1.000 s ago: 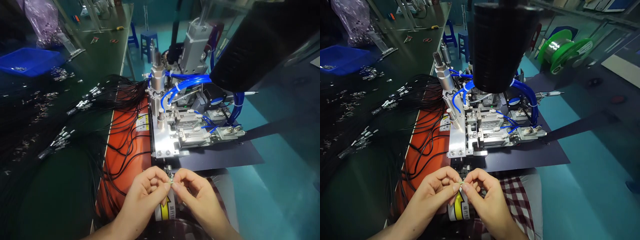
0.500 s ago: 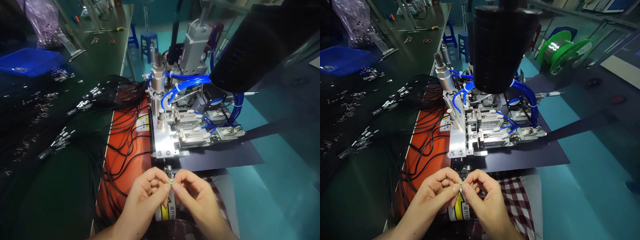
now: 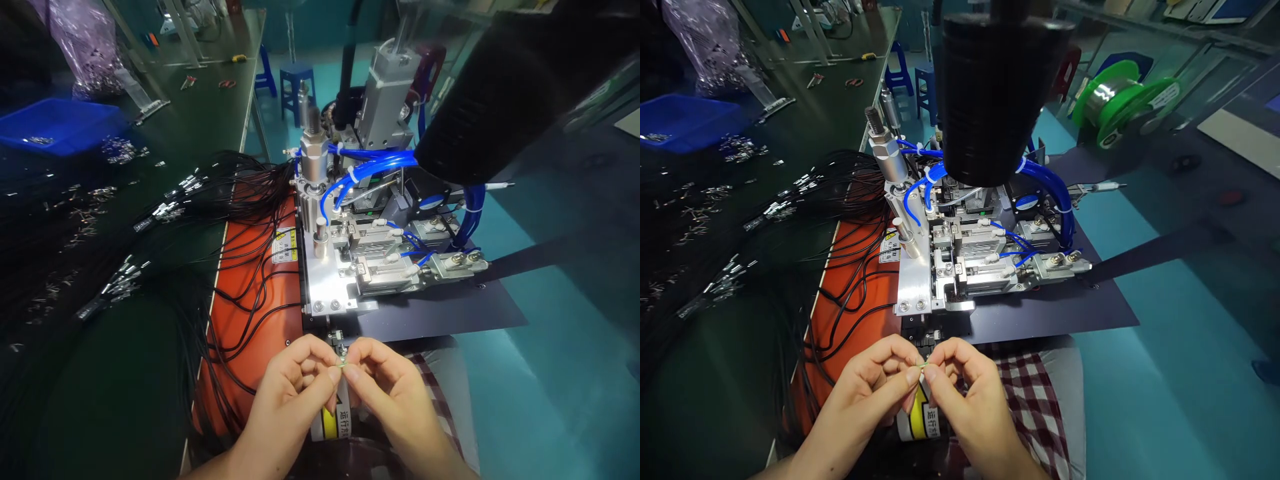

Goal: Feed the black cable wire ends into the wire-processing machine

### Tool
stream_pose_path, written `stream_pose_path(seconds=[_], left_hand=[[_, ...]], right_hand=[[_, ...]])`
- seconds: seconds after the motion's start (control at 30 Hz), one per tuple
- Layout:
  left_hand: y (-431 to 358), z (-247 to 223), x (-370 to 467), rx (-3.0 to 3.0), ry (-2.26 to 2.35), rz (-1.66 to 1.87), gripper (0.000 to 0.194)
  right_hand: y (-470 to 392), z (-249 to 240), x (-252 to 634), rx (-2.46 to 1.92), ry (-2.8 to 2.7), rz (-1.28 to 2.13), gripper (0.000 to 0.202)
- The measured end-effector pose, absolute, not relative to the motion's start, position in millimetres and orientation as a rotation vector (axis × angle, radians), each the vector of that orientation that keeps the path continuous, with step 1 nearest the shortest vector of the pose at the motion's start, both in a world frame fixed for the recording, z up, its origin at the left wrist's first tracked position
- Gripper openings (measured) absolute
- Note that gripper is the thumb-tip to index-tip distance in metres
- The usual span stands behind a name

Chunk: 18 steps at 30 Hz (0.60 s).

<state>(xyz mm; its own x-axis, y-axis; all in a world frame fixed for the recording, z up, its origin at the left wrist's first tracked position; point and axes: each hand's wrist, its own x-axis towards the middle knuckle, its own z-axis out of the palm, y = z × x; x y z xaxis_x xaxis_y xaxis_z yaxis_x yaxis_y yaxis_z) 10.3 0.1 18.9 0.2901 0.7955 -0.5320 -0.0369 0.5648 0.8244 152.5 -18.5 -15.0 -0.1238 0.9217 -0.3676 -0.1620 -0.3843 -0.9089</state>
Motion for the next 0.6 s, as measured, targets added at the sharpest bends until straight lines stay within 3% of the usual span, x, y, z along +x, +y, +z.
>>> stream_pose_path(seconds=[0.6], left_hand=[[-0.8, 14.8, 10.2, 0.767, 1.137, 0.651, 0.010]], right_hand=[[-19.6, -14.9, 152.3, -1.307, -0.928, 1.606, 0.016]])
